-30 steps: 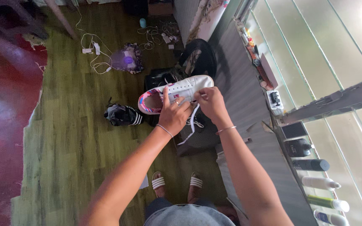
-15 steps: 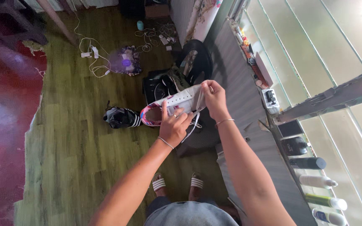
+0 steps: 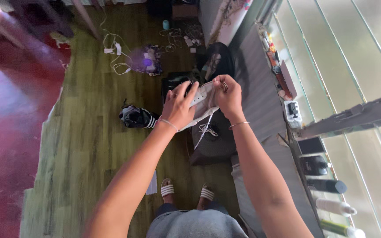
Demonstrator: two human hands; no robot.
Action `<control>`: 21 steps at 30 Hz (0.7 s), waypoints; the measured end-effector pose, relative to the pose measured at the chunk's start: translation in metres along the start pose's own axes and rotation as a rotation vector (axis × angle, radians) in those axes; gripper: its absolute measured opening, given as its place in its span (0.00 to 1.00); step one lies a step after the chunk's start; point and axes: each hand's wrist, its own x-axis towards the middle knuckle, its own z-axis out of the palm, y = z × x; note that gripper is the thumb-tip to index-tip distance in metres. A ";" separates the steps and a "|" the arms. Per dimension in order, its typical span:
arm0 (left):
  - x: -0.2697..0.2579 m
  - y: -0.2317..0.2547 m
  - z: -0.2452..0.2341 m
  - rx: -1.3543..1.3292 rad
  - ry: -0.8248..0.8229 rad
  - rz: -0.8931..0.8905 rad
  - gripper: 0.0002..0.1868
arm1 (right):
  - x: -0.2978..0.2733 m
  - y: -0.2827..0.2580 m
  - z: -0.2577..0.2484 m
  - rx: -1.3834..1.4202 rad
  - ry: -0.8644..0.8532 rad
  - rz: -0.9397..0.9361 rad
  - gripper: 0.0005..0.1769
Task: The person removes several pairs of shoes from a backpack, places them on a chair, and then laces one white sneaker. The person handles the shoes and laces by hand without using tools.
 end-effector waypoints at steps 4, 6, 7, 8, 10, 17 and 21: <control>0.005 -0.008 0.013 -0.175 -0.077 -0.077 0.27 | 0.004 -0.002 -0.003 0.142 -0.086 -0.001 0.03; 0.006 -0.009 0.017 -0.203 -0.089 -0.139 0.26 | 0.007 0.001 -0.004 0.140 -0.093 0.000 0.03; 0.005 -0.009 0.017 -0.196 -0.095 -0.159 0.27 | 0.006 0.002 -0.004 0.117 -0.084 -0.010 0.03; 0.005 -0.008 0.017 -0.190 -0.100 -0.179 0.28 | 0.005 0.004 -0.004 0.095 -0.075 -0.020 0.03; 0.010 -0.007 0.015 -0.226 -0.174 -0.259 0.38 | 0.004 0.005 -0.004 0.117 -0.070 -0.036 0.03; 0.008 0.000 0.008 -0.158 -0.340 -0.494 0.40 | -0.001 -0.007 -0.001 0.048 -0.099 -0.127 0.05; 0.010 0.002 0.014 -0.046 -0.291 -0.588 0.40 | 0.003 -0.022 0.002 -0.076 -0.007 -0.413 0.06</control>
